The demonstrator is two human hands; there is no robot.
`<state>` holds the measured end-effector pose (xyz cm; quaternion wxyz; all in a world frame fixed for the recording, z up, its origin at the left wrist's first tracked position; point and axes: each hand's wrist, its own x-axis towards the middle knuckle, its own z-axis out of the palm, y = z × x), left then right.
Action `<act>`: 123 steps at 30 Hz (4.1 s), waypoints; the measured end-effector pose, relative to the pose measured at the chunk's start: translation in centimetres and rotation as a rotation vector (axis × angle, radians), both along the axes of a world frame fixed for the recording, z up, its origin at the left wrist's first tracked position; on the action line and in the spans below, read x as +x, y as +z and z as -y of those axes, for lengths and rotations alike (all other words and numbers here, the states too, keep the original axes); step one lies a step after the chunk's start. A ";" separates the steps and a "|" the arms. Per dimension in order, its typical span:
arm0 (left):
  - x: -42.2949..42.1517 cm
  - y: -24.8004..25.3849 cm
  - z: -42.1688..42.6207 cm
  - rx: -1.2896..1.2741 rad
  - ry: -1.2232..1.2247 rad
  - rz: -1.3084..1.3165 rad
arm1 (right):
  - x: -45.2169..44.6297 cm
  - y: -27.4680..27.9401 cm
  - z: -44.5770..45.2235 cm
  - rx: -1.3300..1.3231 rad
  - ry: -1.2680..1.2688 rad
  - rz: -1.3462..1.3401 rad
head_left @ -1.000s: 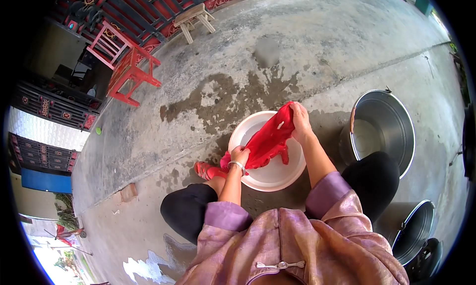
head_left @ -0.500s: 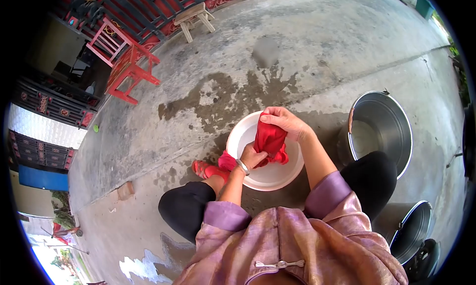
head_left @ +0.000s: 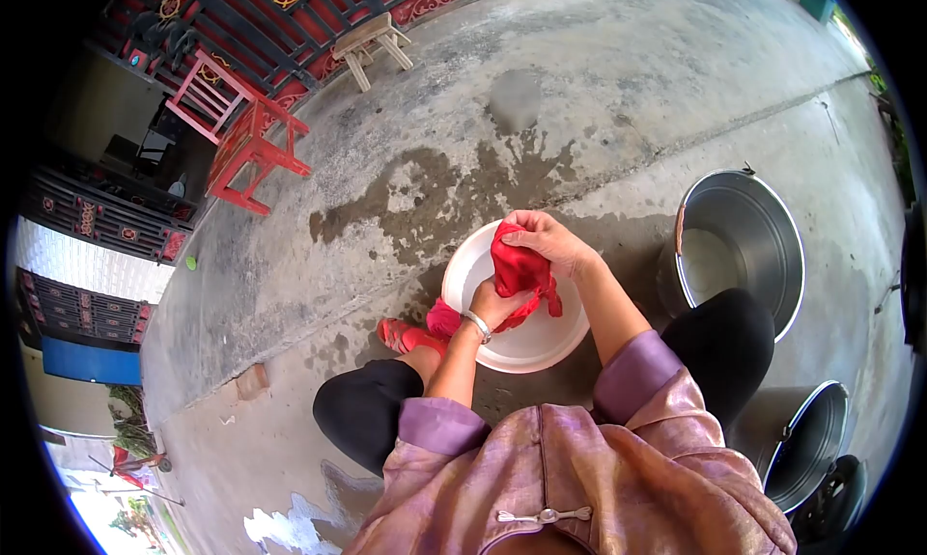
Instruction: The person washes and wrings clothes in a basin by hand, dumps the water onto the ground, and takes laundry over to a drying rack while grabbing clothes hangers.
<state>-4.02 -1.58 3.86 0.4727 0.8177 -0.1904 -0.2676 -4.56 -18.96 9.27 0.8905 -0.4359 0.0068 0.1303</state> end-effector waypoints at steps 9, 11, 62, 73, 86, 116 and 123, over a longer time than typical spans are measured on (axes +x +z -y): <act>1.0 -0.5 -1.7 -0.347 0.317 -0.429 | 1.3 -2.5 1.9 -0.376 -0.226 -0.034; 1.0 0.6 -1.9 -0.561 0.370 -0.628 | 1.4 -4.2 1.8 -0.352 -0.234 -0.075; 2.9 1.2 -1.5 -1.056 0.526 -0.667 | 1.8 -6.5 -3.3 -0.425 0.026 -0.086; 1.1 -8.7 -3.3 -0.127 0.477 -0.372 | 1.9 -5.6 0.0 0.400 0.017 -0.254; 3.9 -2.6 -1.4 -0.273 0.059 -0.012 | 0.7 -4.7 -0.3 0.011 0.317 -0.250; 3.2 0.2 -3.9 -0.793 0.359 -0.650 | -1.1 -14.2 -5.7 -0.938 -0.054 0.222; 3.8 -0.1 -5.2 -0.863 0.526 -0.701 | 0.0 -12.8 -2.7 -0.445 -0.075 -0.039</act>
